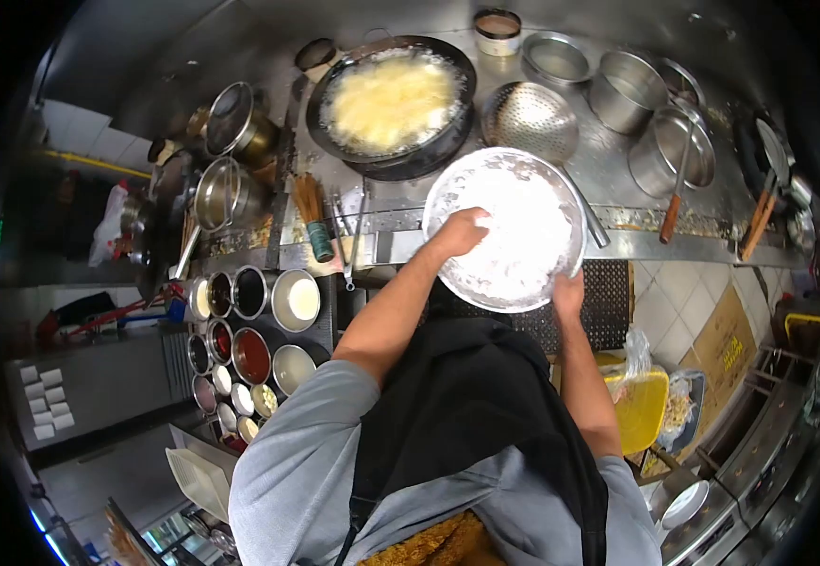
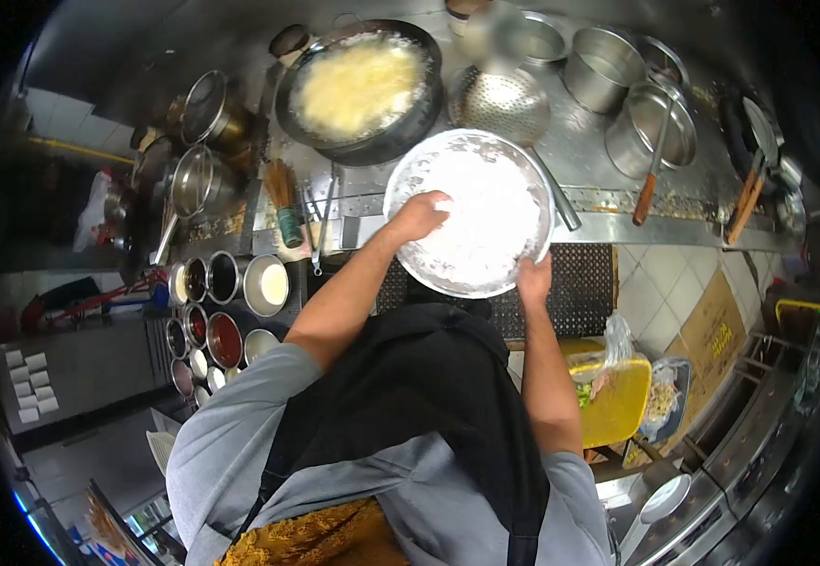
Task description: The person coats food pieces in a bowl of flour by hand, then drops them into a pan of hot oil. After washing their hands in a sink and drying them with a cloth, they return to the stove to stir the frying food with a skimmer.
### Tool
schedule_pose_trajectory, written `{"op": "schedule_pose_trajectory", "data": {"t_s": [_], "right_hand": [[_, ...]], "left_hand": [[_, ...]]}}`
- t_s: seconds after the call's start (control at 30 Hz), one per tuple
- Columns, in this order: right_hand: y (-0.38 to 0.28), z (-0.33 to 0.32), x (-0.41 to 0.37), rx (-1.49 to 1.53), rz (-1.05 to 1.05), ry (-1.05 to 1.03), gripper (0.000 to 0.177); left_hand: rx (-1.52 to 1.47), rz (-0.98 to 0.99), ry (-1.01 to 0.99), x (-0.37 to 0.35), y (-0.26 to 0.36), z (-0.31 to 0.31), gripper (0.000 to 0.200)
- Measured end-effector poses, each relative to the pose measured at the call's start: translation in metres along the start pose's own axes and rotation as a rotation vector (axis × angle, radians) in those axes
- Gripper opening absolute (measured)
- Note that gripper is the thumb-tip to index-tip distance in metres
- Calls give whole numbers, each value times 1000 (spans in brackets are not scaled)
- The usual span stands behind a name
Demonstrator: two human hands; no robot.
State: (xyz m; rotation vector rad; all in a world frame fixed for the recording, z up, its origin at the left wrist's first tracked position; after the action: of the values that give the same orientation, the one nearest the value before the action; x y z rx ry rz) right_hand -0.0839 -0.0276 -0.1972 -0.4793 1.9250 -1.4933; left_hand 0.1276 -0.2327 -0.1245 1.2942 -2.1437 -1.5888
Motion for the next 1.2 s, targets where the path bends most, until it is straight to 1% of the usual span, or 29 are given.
{"op": "schedule_pose_trajectory", "data": {"t_s": [0.07, 0.1, 0.17, 0.2, 0.23, 0.27, 0.3, 0.33, 0.37, 0.4, 0.43, 0.47, 0.5, 0.53, 0.57, 0.6, 0.63, 0.7, 0.73, 0.8, 0.87, 0.9, 0.93, 0.97, 1.0, 1.03, 1.1, 1.17, 1.2], "right_hand": [[14, -2, 6, -20, 16, 10, 46], [10, -2, 4, -27, 29, 10, 48], [8, 0, 0, 74, 39, 6, 49], [-2, 1, -3, 73, 38, 0, 49], [-14, 1, -8, 24, 51, 7, 49], [-19, 1, -11, -26, 66, 15, 49], [-11, 0, -9, -28, 68, 14, 49], [1, -1, -2, -26, 34, 0, 49], [7, -2, 2, -24, 0, -12, 48], [-1, -1, -2, -30, 29, 8, 48], [-1, -1, -1, -34, 33, 12, 48], [-1, 1, -1, -16, 29, -5, 48], [1, -1, -3, 2, 27, -16, 48], [-4, -2, -5, -16, 19, -7, 47], [-10, 0, -7, -36, 10, 1, 47], [-12, -1, -7, -62, 14, 16, 46], [-10, -2, -5, -58, 18, 25, 44], [-9, -3, -6, -54, 27, 42, 43], [-7, -4, -6, -58, 31, 47, 43], [-4, -3, -4, -42, 35, 33, 42], [-1, -3, -4, -52, 39, 41, 43], [0, -4, -3, -64, 41, 50, 43], [4, -3, -1, -63, 34, 42, 43], [10, -3, 2, -28, 10, 30, 43], [12, -4, 3, 5, -14, 18, 44], [9, -4, 3, 5, -22, 11, 44], [5, -3, 1, -38, -10, 4, 46], [5, -2, 3, -39, -8, -1, 46], [5, -3, 2, -38, 2, -1, 46]], "left_hand": [[83, 101, 28, -7, 32, -13, 28], [83, 97, 40, -8, 41, -24, 28], [40, 191, 76, -12, 74, -48, 28], [132, 171, 127, -23, 102, -72, 29], [111, 225, 183, -18, 104, -90, 29], [7, 189, 178, -17, 109, -110, 28], [123, 199, 206, -17, 116, -135, 27], [269, 197, 255, -27, 136, -160, 28], [273, 173, 262, -24, 134, -182, 27], [357, 163, 322, -20, 132, -205, 26], [432, 137, 353, -10, 117, -227, 27], [556, 163, 352, 7, 97, -245, 29], [623, 62, 337, 12, 86, -260, 29], [839, 62, 390, 34, 56, -275, 28], [893, 42, 383, 46, 34, -286, 26], [965, -8, 428, 49, 23, -293, 24], [1078, 51, 471, 51, 22, -296, 23], [1217, 96, 710, 45, 24, -305, 22], [1213, 98, 703, 40, 36, -298, 22], [1064, 295, 922, 7, 78, -285, 20], [672, 345, 898, -6, 90, -249, 17], [590, 256, 865, -13, 100, -218, 14], [531, 297, 691, -5, 100, -181, 13], [405, 358, 585, 10, 82, -143, 13], [363, 130, 416, 22, 62, -103, 14], [464, 120, 238, 37, 51, -64, 28], [537, -85, 140, 52, 28, -14, 47], [522, -250, 50, 58, 12, 17, 58], [531, -237, 69, 53, 16, 24, 53]]}}
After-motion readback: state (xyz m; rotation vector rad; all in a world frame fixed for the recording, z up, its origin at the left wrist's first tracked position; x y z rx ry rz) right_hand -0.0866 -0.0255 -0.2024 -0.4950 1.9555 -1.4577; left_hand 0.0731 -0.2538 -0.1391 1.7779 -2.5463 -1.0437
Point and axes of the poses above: each hand's wrist, its own x-axis towards the middle knuckle, its own z-axis out of the palm, y = z × x, the point moved 9 cm from there along x, towards the middle knuckle, and after that the axes turned 6 degrees about x, right-handed, at the moved point
